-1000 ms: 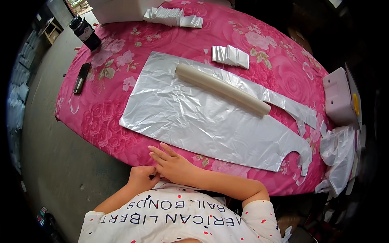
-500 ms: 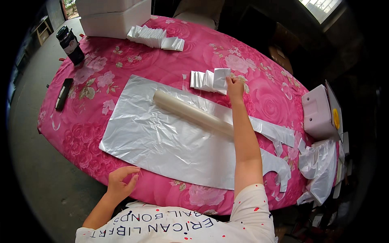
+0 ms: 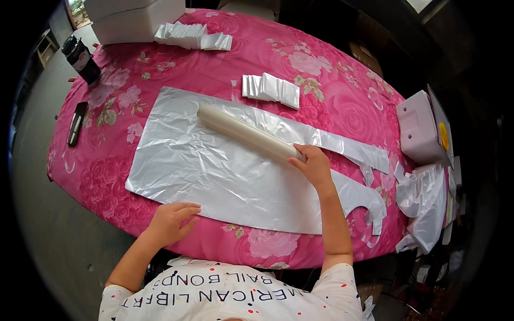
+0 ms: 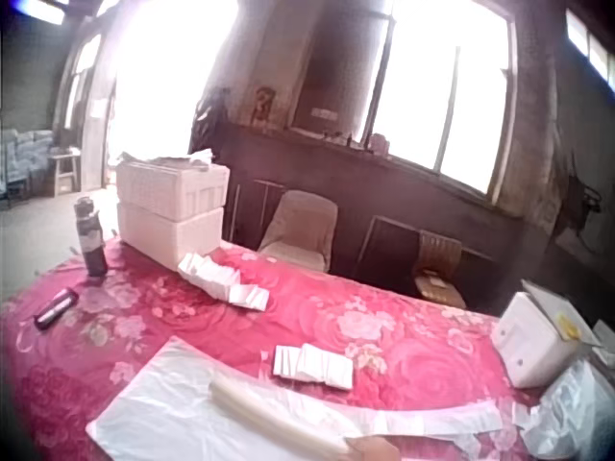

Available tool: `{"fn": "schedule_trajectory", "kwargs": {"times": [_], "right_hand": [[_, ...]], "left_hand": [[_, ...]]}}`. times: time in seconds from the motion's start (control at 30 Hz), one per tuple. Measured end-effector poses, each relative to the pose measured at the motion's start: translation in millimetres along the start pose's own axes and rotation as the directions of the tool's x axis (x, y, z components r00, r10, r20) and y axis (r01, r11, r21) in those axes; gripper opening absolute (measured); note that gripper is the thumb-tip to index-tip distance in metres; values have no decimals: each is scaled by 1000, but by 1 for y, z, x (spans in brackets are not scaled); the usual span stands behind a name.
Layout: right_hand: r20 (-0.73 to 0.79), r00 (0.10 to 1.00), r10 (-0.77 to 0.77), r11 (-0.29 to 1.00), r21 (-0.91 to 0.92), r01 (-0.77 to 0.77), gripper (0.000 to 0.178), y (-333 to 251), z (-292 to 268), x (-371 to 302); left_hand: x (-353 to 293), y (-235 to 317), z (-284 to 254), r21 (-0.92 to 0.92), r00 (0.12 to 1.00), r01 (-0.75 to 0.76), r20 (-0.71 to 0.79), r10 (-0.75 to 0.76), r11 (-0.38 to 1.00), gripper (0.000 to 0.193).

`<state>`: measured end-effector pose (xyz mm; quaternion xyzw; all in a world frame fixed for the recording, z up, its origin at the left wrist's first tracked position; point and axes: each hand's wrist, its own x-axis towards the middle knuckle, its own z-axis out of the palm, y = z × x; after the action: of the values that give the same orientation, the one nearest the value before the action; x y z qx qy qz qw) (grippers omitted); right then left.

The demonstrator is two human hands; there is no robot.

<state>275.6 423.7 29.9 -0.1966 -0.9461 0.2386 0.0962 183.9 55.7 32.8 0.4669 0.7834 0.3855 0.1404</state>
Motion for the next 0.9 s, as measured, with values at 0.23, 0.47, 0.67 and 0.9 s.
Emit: {"fn": "schedule_trajectory", "kwargs": {"times": [0.23, 0.47, 0.67, 0.9], "right_hand": [[151, 986, 68, 972, 212, -100, 43, -23, 10, -117], [-152, 988, -20, 993, -121, 1, 49, 53, 16, -139], [-370, 880, 298, 891, -223, -395, 47, 183, -43, -167], [-579, 691, 432, 639, -344, -688, 29, 241, -67, -206]], "left_hand": [[67, 7, 52, 23, 986, -152, 70, 150, 988, 43], [93, 42, 124, 96, 978, -163, 145, 149, 982, 86], [101, 56, 145, 13, 956, -246, 170, 241, 969, 85], [109, 71, 154, 85, 950, -268, 190, 248, 960, 83]]}}
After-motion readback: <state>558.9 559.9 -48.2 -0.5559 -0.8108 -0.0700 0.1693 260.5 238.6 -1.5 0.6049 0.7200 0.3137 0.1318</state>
